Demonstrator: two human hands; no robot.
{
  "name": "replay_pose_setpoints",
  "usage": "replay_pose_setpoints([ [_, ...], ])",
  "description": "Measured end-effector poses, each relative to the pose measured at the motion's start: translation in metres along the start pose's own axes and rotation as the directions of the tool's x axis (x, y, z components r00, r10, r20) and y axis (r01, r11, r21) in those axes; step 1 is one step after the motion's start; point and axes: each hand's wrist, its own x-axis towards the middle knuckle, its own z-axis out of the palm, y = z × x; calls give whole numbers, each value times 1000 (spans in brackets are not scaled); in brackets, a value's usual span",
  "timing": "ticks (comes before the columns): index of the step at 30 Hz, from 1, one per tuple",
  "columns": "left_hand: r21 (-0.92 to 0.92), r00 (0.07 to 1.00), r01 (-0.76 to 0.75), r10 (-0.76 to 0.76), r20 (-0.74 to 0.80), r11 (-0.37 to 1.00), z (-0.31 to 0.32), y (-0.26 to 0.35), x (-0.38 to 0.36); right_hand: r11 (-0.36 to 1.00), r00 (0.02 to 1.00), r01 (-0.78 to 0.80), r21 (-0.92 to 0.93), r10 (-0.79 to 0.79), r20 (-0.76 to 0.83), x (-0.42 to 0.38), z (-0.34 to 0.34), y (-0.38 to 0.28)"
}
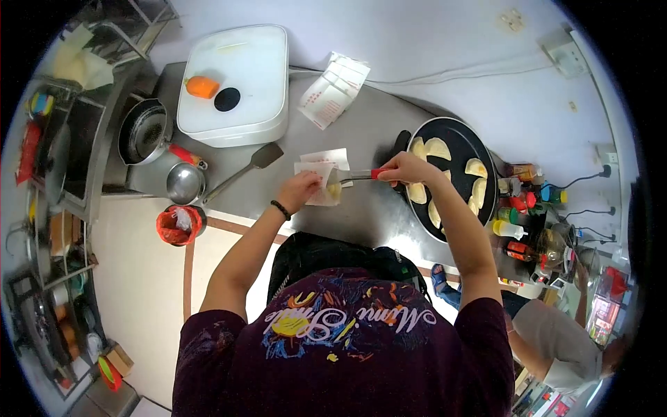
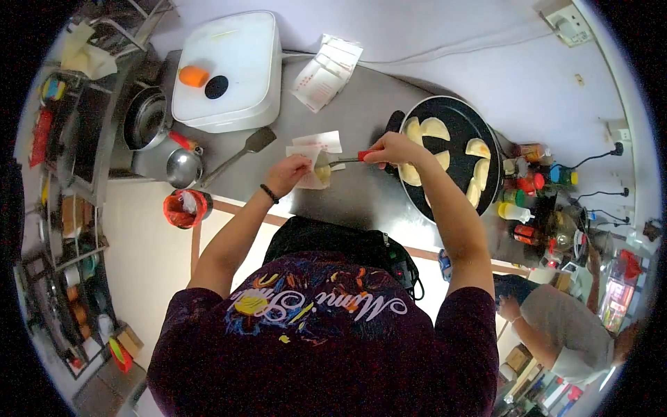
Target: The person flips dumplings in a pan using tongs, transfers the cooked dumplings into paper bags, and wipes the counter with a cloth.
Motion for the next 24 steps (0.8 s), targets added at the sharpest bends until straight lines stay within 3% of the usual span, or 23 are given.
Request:
replay_pose_setpoints([
  [1,6,1000,1,-1,-3,1000,-2,3,1,991,999,-32,127,29,27,2,5,1],
  [4,30,998,61,-62,13,998,-10,15,9,985,995,-97,142,97,7,10,28,-1],
  [6,14,978,206,-206,-23,978,-13,25,19,986,997,-64,155,70,-36,0,44,-15],
  [7,36,989,144,-143,-42,989,-13,25,25,985,976,28,-172,-64,-208,-10,50,-26],
  [8,42,992,122,-121,-28,992,-12,25,30,872,917,48,-487,-231,-324,-23,52,-34],
  [10,-72,961,245,-252,-116,967,-11,30,42,877,877,-57,-477,-184,-444,-67,40,-52],
  [11,-171,956,223,-250,-156,960,-14,34,50,871,833,-155,-467,-139,-535,-94,29,-63],
  [13,-315,906,281,-359,-225,907,-22,38,70,924,727,-176,-339,-110,-677,-151,5,-53],
  [14,-287,914,163,-254,-317,944,-15,7,81,987,683,-59,-151,-71,-727,-174,-4,-36],
  [15,-379,892,123,-270,-363,917,-16,2,93,994,586,-70,-79,-23,-810,-196,-7,-16],
  [16,-405,878,56,-238,-416,913,-17,-11,107,995,556,-93,43,88,-826,-209,-9,17],
  [17,-149,844,159,-213,-492,976,-20,-5,120,971,527,-2,241,206,-824,-220,-5,55],
  [19,-77,794,178,-190,-578,981,-15,-31,145,821,510,134,555,423,-749,-235,14,116],
  [20,146,771,286,-137,-622,947,-17,-16,152,717,514,172,675,519,-683,-240,26,139],
  [22,425,794,319,6,-608,847,-6,-32,164,593,507,217,775,610,-609,-246,51,176],
  [23,426,808,293,16,-589,856,-3,-45,170,543,510,219,810,644,-570,-250,61,184],
  [24,343,844,404,-201,-497,848,-3,-58,177,493,518,222,841,671,-530,-249,69,188],
])
